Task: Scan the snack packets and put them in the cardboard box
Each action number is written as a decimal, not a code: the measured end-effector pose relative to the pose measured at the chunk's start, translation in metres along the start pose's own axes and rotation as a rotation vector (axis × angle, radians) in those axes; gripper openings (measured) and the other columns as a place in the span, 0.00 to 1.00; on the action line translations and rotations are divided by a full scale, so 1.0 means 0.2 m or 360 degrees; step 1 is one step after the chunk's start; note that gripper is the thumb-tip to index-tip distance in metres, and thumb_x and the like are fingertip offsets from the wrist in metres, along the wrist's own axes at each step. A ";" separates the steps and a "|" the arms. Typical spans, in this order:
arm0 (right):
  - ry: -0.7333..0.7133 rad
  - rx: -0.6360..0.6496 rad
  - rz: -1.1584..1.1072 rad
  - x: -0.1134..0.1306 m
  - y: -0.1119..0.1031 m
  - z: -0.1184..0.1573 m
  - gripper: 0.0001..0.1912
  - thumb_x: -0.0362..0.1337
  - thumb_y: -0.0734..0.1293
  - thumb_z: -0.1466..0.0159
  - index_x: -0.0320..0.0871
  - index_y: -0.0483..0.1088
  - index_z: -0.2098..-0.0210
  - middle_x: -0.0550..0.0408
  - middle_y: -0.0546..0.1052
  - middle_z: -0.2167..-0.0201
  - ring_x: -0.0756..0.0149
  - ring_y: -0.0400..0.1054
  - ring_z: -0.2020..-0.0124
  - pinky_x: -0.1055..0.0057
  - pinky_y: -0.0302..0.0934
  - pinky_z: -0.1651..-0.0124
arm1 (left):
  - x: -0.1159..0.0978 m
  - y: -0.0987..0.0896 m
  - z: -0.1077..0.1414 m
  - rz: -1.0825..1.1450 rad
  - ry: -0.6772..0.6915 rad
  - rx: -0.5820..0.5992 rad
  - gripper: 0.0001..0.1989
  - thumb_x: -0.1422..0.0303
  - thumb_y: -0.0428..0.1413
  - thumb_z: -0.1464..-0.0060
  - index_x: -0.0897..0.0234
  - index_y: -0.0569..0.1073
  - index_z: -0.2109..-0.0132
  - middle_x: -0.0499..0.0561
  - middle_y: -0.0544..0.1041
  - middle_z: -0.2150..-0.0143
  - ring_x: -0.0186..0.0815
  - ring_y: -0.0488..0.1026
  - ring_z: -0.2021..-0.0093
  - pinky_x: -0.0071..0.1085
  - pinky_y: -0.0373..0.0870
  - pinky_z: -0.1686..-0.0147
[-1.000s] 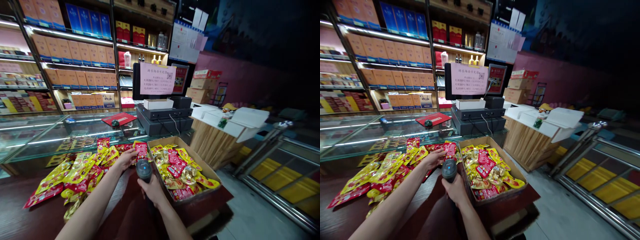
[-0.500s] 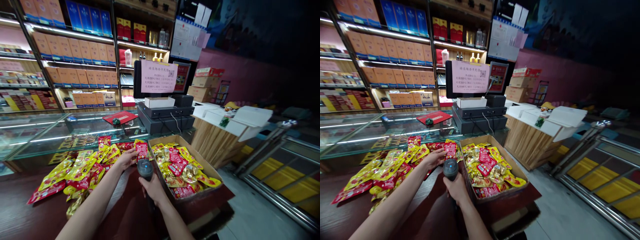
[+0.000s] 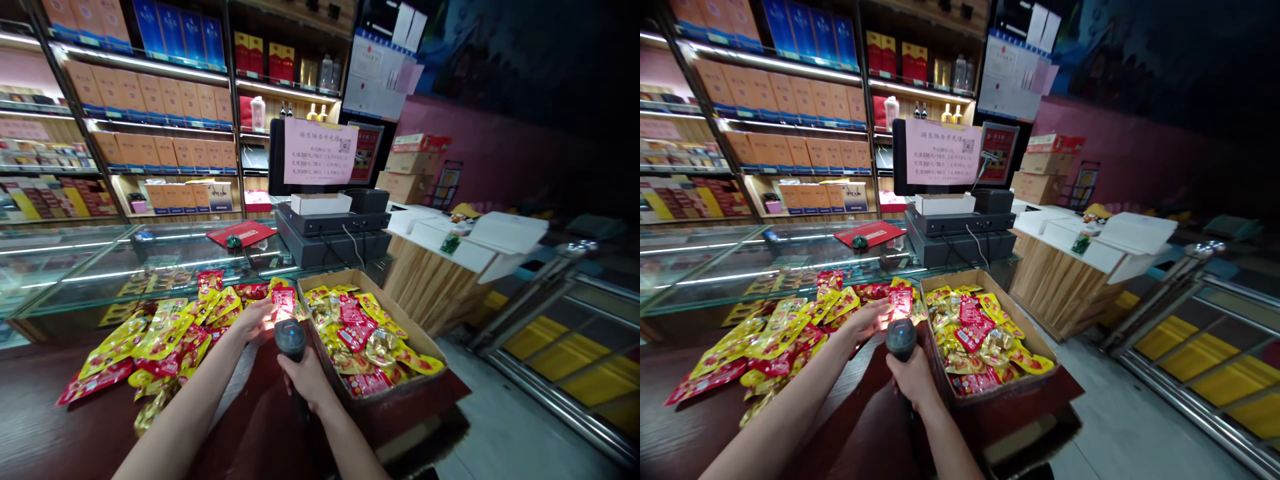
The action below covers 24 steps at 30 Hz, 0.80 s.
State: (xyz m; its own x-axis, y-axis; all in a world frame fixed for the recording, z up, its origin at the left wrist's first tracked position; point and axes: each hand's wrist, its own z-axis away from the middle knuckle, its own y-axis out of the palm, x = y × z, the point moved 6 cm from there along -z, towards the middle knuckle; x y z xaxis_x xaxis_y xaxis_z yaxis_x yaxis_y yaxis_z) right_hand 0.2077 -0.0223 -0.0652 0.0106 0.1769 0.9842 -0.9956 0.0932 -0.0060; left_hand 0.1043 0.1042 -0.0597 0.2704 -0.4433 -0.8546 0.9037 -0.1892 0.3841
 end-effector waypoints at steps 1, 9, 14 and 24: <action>-0.0012 -0.0005 0.0007 0.01 0.00 0.00 0.06 0.38 0.65 0.47 0.42 0.64 0.76 0.65 0.62 0.92 0.74 0.55 0.91 0.77 0.50 0.86 | 0.00 0.00 0.00 -0.0017 0.0003 -0.0027 0.14 0.76 0.60 0.52 0.67 0.71 0.56 0.48 0.74 0.74 0.28 0.72 0.77 0.22 0.68 0.79; 0.0035 -0.0048 0.0008 0.07 -0.01 0.05 0.06 0.38 0.65 0.47 0.42 0.66 0.75 0.63 0.64 0.90 0.72 0.57 0.89 0.74 0.54 0.84 | -0.01 0.04 0.02 0.0050 0.0010 0.0155 0.09 0.77 0.61 0.53 0.66 0.70 0.63 0.48 0.75 0.71 0.27 0.72 0.76 0.22 0.70 0.77; -0.0348 -0.0390 -0.0142 0.29 -0.14 0.13 0.19 0.34 0.71 0.53 0.41 0.71 0.61 0.53 0.78 0.63 0.62 0.70 0.60 0.69 0.63 0.55 | -0.04 0.11 0.12 -0.0010 -0.0029 0.0321 0.06 0.76 0.60 0.51 0.66 0.70 0.65 0.49 0.75 0.72 0.29 0.73 0.75 0.25 0.72 0.74; 0.0164 -0.0142 -0.0590 0.41 -0.55 0.17 0.16 0.35 0.73 0.54 0.41 0.73 0.65 0.58 0.76 0.76 0.69 0.69 0.77 0.73 0.63 0.71 | 0.00 0.58 0.31 -0.0053 -0.0572 0.0591 0.11 0.67 0.49 0.41 0.70 0.72 0.62 0.58 0.77 0.68 0.37 0.76 0.67 0.36 0.72 0.60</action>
State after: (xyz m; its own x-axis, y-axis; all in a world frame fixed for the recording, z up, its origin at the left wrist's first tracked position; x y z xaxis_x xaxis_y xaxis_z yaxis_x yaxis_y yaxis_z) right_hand 0.3146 -0.0509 0.0226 0.3818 0.2121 0.8996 -0.9105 0.2535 0.3267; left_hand 0.1874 0.0279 0.0071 0.0533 -0.6922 -0.7197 0.7134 -0.4779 0.5125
